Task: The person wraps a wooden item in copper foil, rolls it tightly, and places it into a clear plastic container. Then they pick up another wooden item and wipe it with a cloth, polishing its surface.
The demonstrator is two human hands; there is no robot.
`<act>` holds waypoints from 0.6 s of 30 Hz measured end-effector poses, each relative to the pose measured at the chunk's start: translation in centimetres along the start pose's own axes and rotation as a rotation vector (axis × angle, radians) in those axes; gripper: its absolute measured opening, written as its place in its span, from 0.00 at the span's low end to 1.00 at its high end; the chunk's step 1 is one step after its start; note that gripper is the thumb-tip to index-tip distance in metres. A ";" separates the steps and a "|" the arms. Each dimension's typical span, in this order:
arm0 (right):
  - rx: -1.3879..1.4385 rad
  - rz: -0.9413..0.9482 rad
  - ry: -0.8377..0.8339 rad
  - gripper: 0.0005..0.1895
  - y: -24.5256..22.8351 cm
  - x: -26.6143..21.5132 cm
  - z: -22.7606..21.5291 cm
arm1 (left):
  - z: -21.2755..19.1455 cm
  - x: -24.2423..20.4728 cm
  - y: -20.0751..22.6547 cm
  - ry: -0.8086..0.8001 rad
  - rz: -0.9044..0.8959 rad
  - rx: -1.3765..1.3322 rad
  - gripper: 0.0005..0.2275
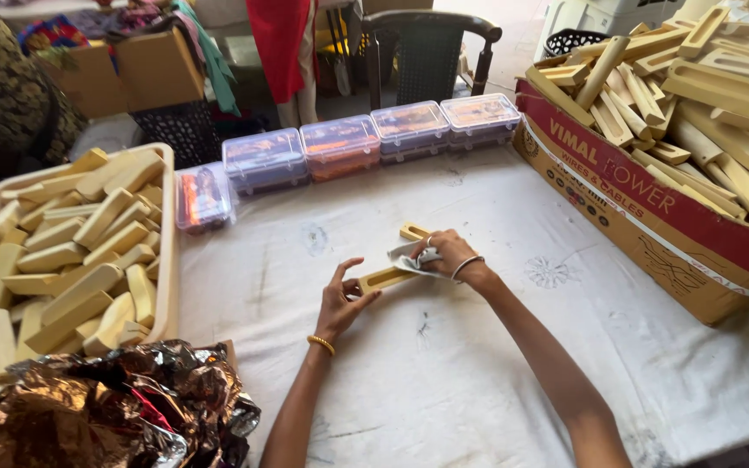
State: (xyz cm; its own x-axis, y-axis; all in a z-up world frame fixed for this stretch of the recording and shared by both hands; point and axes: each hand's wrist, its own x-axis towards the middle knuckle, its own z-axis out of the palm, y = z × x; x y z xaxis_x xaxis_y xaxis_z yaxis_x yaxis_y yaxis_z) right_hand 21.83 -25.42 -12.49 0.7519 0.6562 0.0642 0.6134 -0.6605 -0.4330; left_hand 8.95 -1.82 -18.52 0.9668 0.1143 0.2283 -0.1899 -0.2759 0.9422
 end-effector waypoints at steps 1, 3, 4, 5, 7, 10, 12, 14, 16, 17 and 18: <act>-0.012 0.016 0.025 0.17 0.0 -0.2 -0.2 | 0.0 0.1 -0.2 -0.004 0.027 -0.008 0.33; -0.026 0.032 0.044 0.16 -0.2 -0.4 -0.2 | -0.1 0.1 -0.2 -0.006 0.051 -0.020 0.32; -0.026 0.044 0.050 0.17 -0.3 -0.4 0.0 | -0.1 0.1 0.1 -0.004 0.027 -0.003 0.32; -0.024 0.056 0.058 0.18 -0.5 -0.4 0.3 | -0.2 0.0 0.3 -0.003 0.004 0.016 0.32; -0.092 0.049 0.097 0.20 -0.9 -0.3 1.6 | -0.3 0.2 0.1 0.003 -0.001 0.013 0.33; -0.187 0.029 0.160 0.21 -1.6 -0.4 3.8 | -0.2 0.2 -0.5 0.009 0.013 0.015 0.33; -0.209 0.022 0.188 0.21 -2.8 -0.6 4.8 | -0.3 0.4 -0.4 0.002 0.034 0.023 0.33; -0.080 -0.171 0.255 0.22 -4.7 -1.4 5.6 | -0.3 0.1 0.2 -0.013 0.035 0.024 0.33; 0.015 -0.297 0.281 0.24 -6.7 -2.7 6.1 | 0.1 0.1 -1.6 -0.008 0.154 0.036 0.35; 0.108 -0.432 0.311 0.25 -7.9 -2.9 6.2 | -0.1 0.6 -2.3 0.001 0.282 0.052 0.37; 0.109 -0.434 0.318 0.25 -7.9 -2.8 6.2 | -0.2 0.4 -1.7 0.000 0.287 0.057 0.37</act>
